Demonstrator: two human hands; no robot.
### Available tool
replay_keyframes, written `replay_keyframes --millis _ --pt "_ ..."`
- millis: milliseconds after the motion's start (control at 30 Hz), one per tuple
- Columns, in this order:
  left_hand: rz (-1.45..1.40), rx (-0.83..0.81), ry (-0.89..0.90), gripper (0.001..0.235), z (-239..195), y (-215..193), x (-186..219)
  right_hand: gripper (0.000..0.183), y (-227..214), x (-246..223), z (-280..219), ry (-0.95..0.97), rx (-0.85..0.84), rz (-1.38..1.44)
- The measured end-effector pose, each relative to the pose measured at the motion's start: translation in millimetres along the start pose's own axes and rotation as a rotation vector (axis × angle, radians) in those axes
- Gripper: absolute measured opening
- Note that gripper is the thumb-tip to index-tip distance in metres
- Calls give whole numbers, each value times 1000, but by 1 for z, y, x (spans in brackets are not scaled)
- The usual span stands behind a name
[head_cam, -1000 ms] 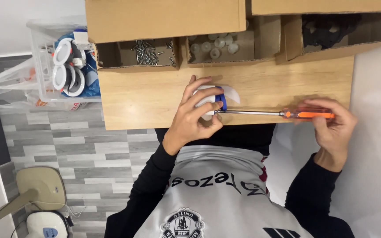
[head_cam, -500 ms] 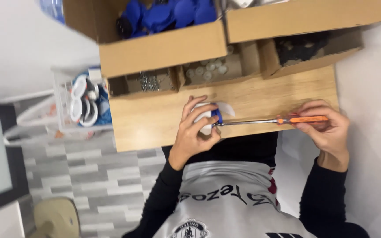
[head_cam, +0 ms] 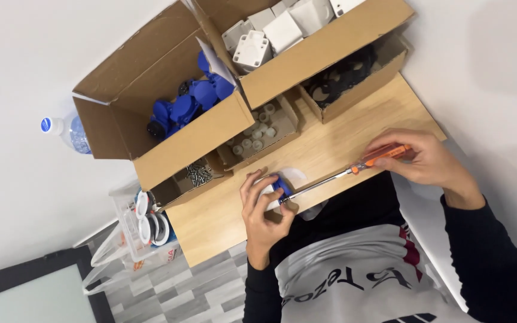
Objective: The person is using a screwdriver to disassemble blue and white electrical components, removing screws and placing the parts into separate cardboard boxes.
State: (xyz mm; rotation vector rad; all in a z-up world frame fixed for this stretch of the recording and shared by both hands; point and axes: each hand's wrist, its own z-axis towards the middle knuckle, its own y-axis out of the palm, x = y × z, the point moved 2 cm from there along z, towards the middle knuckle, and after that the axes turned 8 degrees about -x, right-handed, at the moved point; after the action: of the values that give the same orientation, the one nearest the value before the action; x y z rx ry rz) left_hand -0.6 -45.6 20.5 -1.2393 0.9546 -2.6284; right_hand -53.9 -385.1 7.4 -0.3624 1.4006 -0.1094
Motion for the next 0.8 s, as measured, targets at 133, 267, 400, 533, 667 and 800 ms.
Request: replay_keyframes --millis 133,267,400,533,667,800 --pt "13 -4 -6 19 0 0 -2 26 1 -1 -3 134 -21 141" --pt "3 -2 -7 20 0 -1 0 28 0 4 -6 79 -12 101" --pt "19 -20 4 22 0 1 1 24 0 -1 -3 27 -9 181" --pt "37 -12 -18 21 -1 3 2 26 -1 -7 -2 -47 -25 190" --pt "47 11 -20 23 -4 6 -2 40 -1 -6 2 38 -74 146" --pt "52 59 -37 21 -1 5 1 20 7 -3 0 293 -2 175"
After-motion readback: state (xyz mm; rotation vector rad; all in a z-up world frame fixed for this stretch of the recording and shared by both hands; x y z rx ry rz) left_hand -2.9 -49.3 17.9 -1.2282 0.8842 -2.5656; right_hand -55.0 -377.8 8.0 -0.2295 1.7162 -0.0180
